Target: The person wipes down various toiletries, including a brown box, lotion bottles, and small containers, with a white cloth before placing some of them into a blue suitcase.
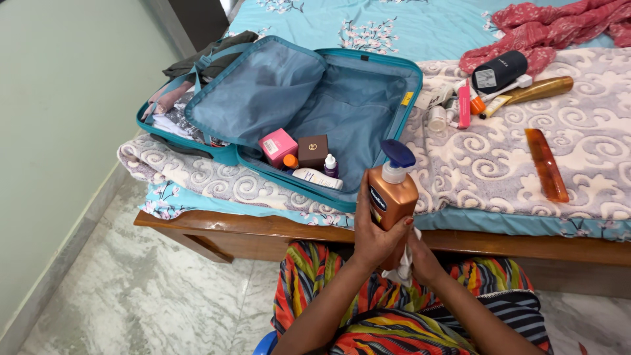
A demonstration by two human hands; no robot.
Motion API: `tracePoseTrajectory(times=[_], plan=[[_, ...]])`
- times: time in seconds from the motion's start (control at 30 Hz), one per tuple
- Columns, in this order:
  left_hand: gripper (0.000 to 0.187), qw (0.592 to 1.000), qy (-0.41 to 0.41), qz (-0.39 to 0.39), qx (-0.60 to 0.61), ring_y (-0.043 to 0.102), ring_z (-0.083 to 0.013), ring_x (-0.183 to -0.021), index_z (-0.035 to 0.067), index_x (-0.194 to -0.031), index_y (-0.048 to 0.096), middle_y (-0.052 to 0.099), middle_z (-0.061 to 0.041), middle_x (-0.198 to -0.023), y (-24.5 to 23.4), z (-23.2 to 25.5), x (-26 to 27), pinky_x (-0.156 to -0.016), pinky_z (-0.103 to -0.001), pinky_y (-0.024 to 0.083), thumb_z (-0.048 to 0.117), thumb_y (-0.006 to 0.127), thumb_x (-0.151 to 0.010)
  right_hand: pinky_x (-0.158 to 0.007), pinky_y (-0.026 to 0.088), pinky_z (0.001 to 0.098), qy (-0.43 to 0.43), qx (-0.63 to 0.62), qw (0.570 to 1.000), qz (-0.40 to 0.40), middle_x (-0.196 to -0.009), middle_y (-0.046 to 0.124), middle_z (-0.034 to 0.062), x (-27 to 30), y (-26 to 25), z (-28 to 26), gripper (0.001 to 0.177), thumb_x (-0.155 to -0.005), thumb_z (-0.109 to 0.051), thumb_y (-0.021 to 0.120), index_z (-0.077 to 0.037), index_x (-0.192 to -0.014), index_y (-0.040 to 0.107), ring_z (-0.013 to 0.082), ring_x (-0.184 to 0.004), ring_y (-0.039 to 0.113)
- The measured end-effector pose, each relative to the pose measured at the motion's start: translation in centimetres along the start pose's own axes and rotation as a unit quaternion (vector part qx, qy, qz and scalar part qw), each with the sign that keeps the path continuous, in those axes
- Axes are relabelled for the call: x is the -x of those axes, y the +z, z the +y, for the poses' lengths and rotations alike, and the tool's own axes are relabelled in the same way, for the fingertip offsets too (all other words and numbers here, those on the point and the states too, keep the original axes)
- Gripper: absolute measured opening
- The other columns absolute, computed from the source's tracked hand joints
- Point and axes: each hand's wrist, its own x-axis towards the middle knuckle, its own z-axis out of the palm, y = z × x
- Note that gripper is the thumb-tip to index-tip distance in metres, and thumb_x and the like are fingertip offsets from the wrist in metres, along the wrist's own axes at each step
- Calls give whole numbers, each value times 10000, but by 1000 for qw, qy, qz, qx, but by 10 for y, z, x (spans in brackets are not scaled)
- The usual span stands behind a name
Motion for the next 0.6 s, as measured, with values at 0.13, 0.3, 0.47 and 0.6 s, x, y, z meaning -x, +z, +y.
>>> tracePoseTrajectory(times=[0.13,0.3,0.47,0.6], plan=[[1143,999,-9,-19,33,514,-330,-1459,-61,-1642,179,436,-256,-1592,1,7,-3,-1211,-423,438,468,827,-862,-1124,371,360,-147,237,960,-15,-1498,490,165,-5,-4,8,624,-1062,-419,299,-12,-1531,359,249,-1365,478],[1108,1000,9,-1,14,500,-348,-1481,-74,-1646,183,433,-269,-1603,-1,1,-1,-1225,-432,417,476,795,-905,-1130,359,369,-252,342,905,13,-1496,479,196,15,17,-16,666,-1084,-465,254,17,-1537,337,274,-1388,463],[1099,1000,-9,4,1,501,-368,-1465,-72,-1642,142,412,-278,-1595,0,-9,10,-1195,-432,435,503,741,-923,-1132,385,367,-264,205,943,-4,-1460,527,191,27,46,-53,647,-1100,-450,270,29,-1523,363,254,-1370,506],[1074,999,10,-30,-37,445,-404,-1503,-74,-1646,133,376,-303,-1612,1,-10,19,-1226,-453,384,443,750,-935,-941,431,431,-196,162,964,72,-1209,501,299,25,55,-82,601,-1145,-340,398,35,-1614,424,326,-1003,517]])
